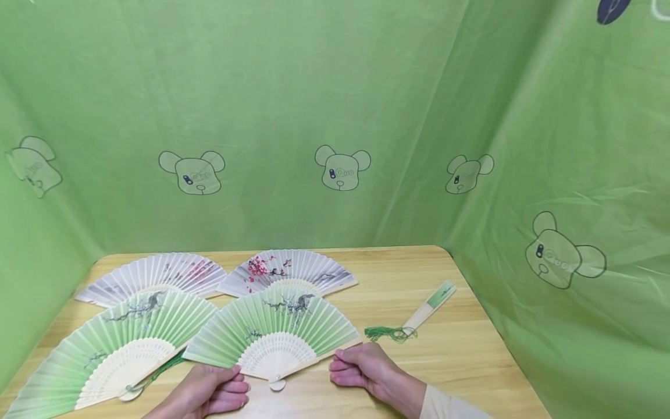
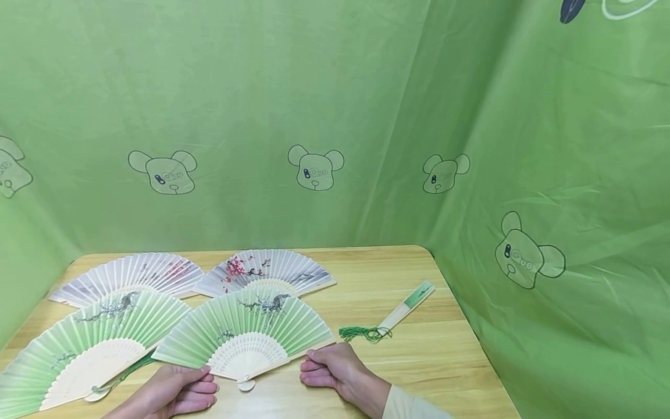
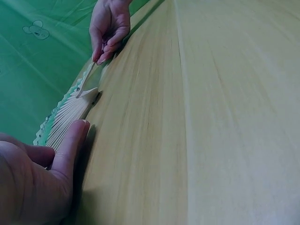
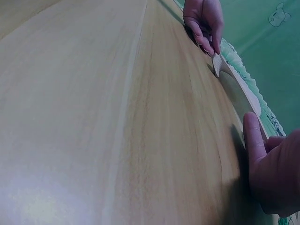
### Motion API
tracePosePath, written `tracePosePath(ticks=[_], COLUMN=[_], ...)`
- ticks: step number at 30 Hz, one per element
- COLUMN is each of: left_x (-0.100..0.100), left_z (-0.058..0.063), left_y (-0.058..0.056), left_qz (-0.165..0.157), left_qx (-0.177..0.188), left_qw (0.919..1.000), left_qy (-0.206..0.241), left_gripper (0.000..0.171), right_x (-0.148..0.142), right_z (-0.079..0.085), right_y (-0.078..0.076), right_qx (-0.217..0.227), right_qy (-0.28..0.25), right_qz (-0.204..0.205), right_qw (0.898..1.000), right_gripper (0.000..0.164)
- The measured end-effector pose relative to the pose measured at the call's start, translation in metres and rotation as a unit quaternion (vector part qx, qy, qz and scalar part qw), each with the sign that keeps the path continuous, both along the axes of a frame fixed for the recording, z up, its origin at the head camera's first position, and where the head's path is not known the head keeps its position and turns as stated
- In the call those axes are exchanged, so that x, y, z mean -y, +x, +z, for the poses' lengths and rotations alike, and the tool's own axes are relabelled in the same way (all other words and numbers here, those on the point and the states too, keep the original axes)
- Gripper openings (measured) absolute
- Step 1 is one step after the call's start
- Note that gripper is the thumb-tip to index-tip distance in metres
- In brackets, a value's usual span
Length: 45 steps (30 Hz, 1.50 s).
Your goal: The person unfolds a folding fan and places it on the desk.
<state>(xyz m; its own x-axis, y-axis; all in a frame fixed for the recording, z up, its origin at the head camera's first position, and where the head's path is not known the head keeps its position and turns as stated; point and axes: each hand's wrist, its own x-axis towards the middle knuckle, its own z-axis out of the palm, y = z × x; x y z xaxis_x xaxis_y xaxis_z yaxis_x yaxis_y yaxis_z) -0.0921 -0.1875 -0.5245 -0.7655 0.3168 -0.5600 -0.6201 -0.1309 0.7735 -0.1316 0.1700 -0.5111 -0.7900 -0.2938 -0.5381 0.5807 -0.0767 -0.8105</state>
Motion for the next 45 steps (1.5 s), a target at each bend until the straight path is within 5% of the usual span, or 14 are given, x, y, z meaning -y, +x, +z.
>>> tracePosePath(ticks=[22, 36, 45], left_x=[0.000, -0.020, -0.036], left_z=[0.009, 0.036, 0.061], left_y=[0.000, -0.018, -0.036], left_qz=[-0.008, 0.000, 0.012], left_qx=[-0.022, -0.085, -0.134], left_qw=[0.9993, 0.9906, 0.9801], left_qy=[-0.029, -0.107, -0.146], left_gripper=[0.027, 0.031, 0.041], right_x=[-0.007, -0.021, -0.036], right_z=[0.012, 0.032, 0.040], right_y=[-0.007, -0.022, -0.037], right_qx=[-0.019, -0.074, -0.118], right_qy=[0.055, 0.076, 0.099], right_qz=[0.024, 0.016, -0.036], right_qw=[0.998, 0.994, 0.987], right_gripper=[0.029, 0.038, 0.044])
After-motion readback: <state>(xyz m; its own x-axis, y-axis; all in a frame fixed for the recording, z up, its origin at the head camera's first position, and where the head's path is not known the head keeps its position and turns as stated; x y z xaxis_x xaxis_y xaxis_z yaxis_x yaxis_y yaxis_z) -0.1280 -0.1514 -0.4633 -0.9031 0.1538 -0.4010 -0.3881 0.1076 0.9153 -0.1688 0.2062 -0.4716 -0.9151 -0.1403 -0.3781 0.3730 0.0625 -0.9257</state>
